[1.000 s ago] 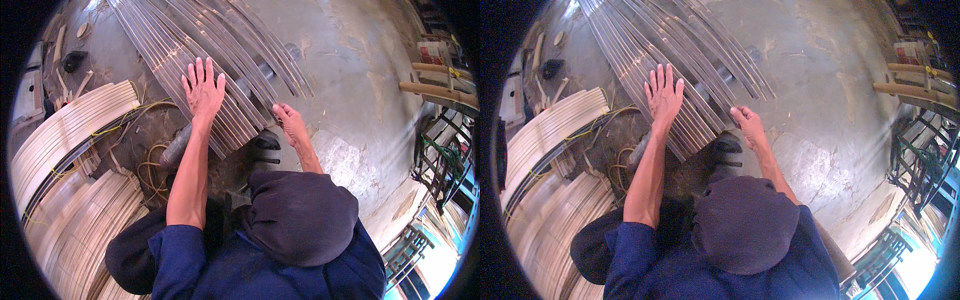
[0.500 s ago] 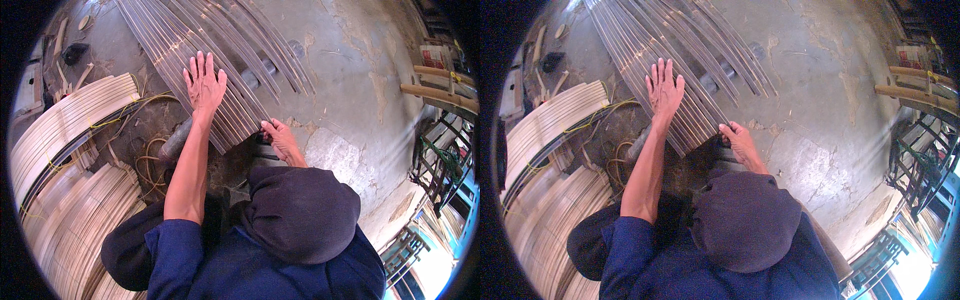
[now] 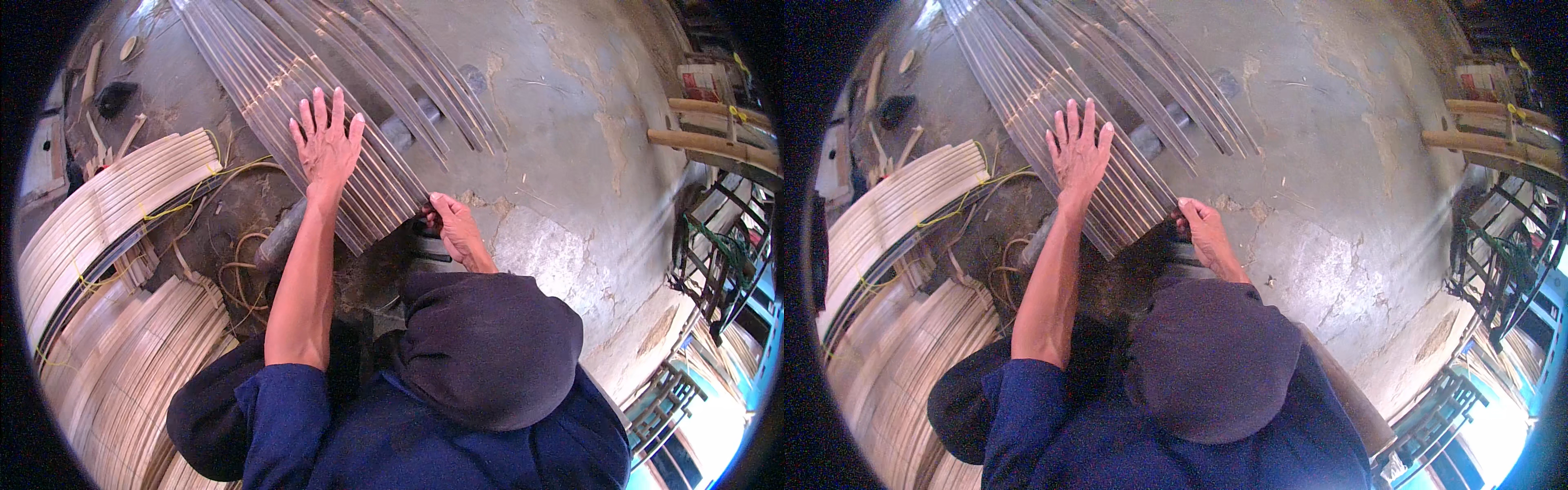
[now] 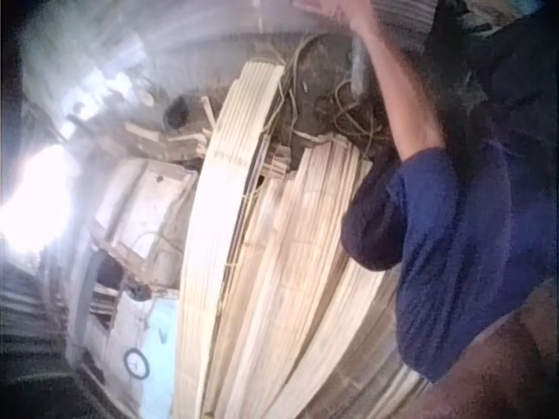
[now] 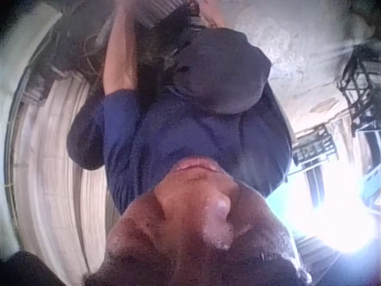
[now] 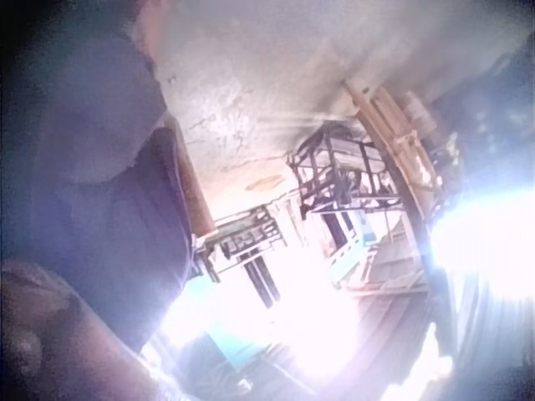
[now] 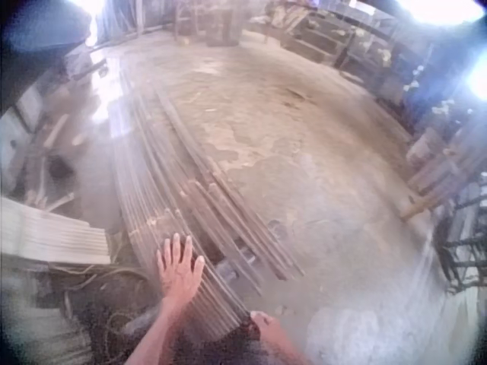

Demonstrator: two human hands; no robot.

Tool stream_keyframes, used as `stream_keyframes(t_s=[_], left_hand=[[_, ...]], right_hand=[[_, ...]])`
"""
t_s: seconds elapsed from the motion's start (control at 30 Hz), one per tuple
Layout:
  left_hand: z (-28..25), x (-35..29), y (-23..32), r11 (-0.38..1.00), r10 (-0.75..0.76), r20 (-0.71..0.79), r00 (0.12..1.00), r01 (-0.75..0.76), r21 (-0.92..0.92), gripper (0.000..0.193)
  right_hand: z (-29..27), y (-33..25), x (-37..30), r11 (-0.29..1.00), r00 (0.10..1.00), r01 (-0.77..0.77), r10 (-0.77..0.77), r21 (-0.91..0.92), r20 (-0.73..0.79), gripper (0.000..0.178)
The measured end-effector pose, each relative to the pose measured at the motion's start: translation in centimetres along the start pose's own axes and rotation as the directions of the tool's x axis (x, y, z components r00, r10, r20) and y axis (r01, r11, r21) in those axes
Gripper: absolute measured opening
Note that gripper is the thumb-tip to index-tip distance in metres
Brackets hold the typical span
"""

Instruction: The person sits on the floor and weaves thin bamboo strips through a bundle of longer bamboo strips using both hands. The person repeatedly passes a strip under and over the bundle to create a woven pattern.

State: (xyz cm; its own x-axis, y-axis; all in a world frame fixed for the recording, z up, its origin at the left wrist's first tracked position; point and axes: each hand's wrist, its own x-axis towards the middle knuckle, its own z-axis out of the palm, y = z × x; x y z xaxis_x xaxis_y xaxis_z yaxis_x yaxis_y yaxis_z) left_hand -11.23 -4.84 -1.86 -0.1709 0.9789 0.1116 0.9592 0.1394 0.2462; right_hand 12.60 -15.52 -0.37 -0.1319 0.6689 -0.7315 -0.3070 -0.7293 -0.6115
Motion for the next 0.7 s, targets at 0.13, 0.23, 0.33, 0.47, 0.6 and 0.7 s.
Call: stream_keyframes(t_s=[0.13, 0.23, 0.33, 0.47, 0.6, 0.7], left_hand=[[0.1, 0.1, 0.2, 0.999, 0.002, 0.010, 1.000, -0.003, 0.049, 0.061], [0.1, 0.0, 0.1, 0.999, 0.010, -0.007, 1.000, -0.010, 0.044, 0.060], [0.0, 0.1, 0.2, 0.999, 0.015, 0.017, 1.000, -0.015, 0.032, 0.060], [-0.3, 0.2, 0.3, 0.999, 0.005, 0.047, 0.999, -0.007, 0.037, 0.060], [-0.6, 0.1, 0.4, 0.999, 0.001, 0.060, 0.998, -0.004, 0.043, 0.059], [-0.8, 0.3, 0.5, 0.998, 0.001, 0.064, 0.998, -0.005, 0.061, 0.059]], right_hand=[[-1.0, 0.3, 0.4, 0.997, 0.993, 0.063, -0.067, -0.043, -0.100, 0.024], [-1.9, -0.5, 0.8, 0.968, 0.966, 0.189, -0.213, -0.164, -0.145, 0.028], [-1.9, -1.5, 1.0, 0.910, 0.910, 0.253, -0.339, -0.328, -0.238, 0.030], [-2.2, -3.8, 2.3, 0.954, 0.884, 0.277, -0.301, -0.119, -0.357, 0.028], [-2.4, -5.1, 4.5, 0.933, 0.896, 0.345, -0.295, 0.101, -0.331, 0.025], [-2.6, -4.6, 4.9, 0.935, 0.899, 0.354, -0.330, 0.036, -0.287, 0.028]])
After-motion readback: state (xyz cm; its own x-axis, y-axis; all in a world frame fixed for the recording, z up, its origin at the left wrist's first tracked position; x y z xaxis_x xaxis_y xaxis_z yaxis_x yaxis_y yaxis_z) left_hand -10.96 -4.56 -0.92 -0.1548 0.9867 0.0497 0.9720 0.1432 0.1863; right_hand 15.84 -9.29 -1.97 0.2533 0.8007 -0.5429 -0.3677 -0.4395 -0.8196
